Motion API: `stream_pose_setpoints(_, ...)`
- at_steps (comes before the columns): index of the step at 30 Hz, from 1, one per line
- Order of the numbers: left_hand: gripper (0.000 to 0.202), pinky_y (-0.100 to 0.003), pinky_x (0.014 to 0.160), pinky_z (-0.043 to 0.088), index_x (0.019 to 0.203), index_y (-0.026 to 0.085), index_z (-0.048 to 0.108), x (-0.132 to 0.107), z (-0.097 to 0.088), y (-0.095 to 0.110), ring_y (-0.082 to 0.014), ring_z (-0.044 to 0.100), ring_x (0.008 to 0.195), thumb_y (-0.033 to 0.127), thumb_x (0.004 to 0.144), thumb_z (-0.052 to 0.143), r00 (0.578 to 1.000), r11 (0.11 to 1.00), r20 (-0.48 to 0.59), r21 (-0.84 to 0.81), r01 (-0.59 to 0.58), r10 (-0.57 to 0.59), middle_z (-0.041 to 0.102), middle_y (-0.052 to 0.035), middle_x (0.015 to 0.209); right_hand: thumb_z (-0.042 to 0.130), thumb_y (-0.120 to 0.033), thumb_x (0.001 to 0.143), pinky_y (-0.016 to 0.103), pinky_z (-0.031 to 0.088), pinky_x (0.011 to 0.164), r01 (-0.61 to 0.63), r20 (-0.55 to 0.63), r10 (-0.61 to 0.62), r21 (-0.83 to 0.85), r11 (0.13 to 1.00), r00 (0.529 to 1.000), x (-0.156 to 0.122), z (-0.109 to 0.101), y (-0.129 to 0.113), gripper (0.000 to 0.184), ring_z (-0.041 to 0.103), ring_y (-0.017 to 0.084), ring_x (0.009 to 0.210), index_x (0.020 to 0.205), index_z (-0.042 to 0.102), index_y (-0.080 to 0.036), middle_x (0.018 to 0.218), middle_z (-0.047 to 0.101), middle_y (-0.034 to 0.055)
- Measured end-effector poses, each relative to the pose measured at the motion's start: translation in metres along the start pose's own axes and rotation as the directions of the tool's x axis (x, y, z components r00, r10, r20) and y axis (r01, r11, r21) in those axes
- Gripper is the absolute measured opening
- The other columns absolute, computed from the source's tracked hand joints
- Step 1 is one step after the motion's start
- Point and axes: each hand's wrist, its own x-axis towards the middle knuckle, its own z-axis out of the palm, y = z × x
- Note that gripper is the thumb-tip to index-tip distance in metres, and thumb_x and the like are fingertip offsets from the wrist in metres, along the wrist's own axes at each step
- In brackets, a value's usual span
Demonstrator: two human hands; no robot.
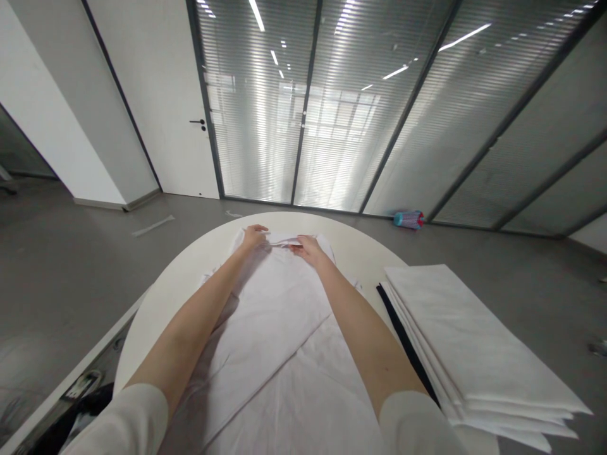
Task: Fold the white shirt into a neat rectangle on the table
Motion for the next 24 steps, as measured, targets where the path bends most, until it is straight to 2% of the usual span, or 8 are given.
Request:
stream_pose_setpoints(5,0.015,-0.042,0.108,0.035,0.083,0.020,0.074,-0.012,0.006,0.002,-0.0308,0.051,0.122,0.013,0.070,0.072,0.969,0.931,0.111,0.271,-0.243,0.221,0.066,-0.0098,0.112,0.064,-0.031,0.090,0.027,0.056,0.054,-0.050,-0.047,0.039,-0.265,0.963,0.998,0.001,-0.010,-0.011,0.017,0.063,0.015,0.052,0.098,0.060,-0.017,0.066,0.065,0.0023)
stream_pose_setpoints(7,0.019,-0.044,0.107,0.036,0.097,0.022,0.076,-0.016,0.010,0.001,-0.0304,0.053,0.119,0.020,0.080,0.066,0.909,0.800,0.252,0.435,-0.412,0.331,0.065,-0.0108,0.116,0.060,-0.035,0.093,0.030,0.057,0.062,-0.029,-0.089,-0.004,-0.369,0.929,0.996,0.002,-0.017,-0.013,0.019,0.067,0.018,0.063,0.094,0.063,-0.017,0.072,0.067,0.0057)
stream_pose_setpoints(10,0.032,-0.045,0.105,0.038,0.118,0.026,0.071,-0.019,0.012,-0.006,-0.0295,0.055,0.118,0.021,0.089,0.057,0.838,0.603,0.401,0.582,-0.545,0.370,0.063,-0.0114,0.125,0.061,-0.022,0.089,0.033,0.054,0.085,0.033,-0.129,-0.116,-0.515,0.857,0.985,0.001,-0.028,-0.009,0.009,0.068,0.023,0.093,0.094,0.068,-0.018,0.093,0.071,0.0092)
stream_pose_setpoints(13,0.035,-0.044,0.106,0.038,0.123,0.030,0.069,-0.020,0.010,-0.013,-0.0282,0.056,0.119,0.021,0.091,0.056,0.834,0.567,0.435,0.612,-0.551,0.340,0.062,-0.0099,0.127,0.058,-0.014,0.087,0.033,0.045,0.099,0.141,-0.068,-0.310,-0.786,0.602,0.948,-0.005,-0.036,0.004,0.021,0.061,0.025,0.112,0.102,0.071,-0.020,0.114,0.067,0.0114)
stream_pose_setpoints(15,0.033,-0.045,0.108,0.037,0.122,0.030,0.069,-0.020,0.009,-0.015,-0.0283,0.056,0.119,0.024,0.093,0.054,0.834,0.560,0.433,0.619,-0.551,0.341,0.062,-0.0100,0.128,0.053,-0.016,0.090,0.036,0.043,0.101,0.148,-0.027,-0.427,-0.917,0.371,0.904,-0.010,-0.036,0.011,0.025,0.058,0.026,0.115,0.107,0.072,-0.019,0.122,0.062,0.0151)
stream_pose_setpoints(17,0.032,-0.047,0.110,0.034,0.121,0.027,0.070,-0.021,0.010,-0.014,-0.0293,0.054,0.123,0.023,0.093,0.053,0.824,0.531,0.433,0.631,-0.566,0.365,0.061,-0.0111,0.131,0.050,-0.017,0.092,0.038,0.040,0.102,0.121,-0.018,-0.515,-0.964,0.237,0.857,-0.013,-0.031,0.015,0.029,0.053,0.028,0.118,0.110,0.072,-0.018,0.128,0.057,0.0177)
stream_pose_setpoints(21,0.041,-0.049,0.118,0.024,0.134,0.022,0.061,-0.025,0.018,-0.011,-0.0310,0.036,0.144,0.022,0.095,0.049,0.784,0.488,0.467,0.614,-0.620,0.409,0.048,-0.0125,0.151,0.045,-0.022,0.096,0.043,0.030,0.112,0.278,0.176,-0.610,-0.958,0.075,0.773,-0.012,-0.012,0.016,0.041,0.038,0.030,0.137,0.133,0.062,-0.019,0.151,0.043,0.0142)
stream_pose_setpoints(24,0.047,-0.054,0.119,0.018,0.143,0.020,0.052,-0.027,0.024,-0.014,-0.0335,0.030,0.147,0.028,0.097,0.047,0.801,0.537,0.495,0.597,-0.596,0.338,0.041,-0.0132,0.156,0.043,-0.040,0.101,0.048,0.017,0.119,0.388,0.303,-0.517,-0.919,0.062,0.800,-0.005,-0.001,0.021,0.051,0.025,0.030,0.147,0.148,0.047,-0.019,0.161,0.032,0.0127)
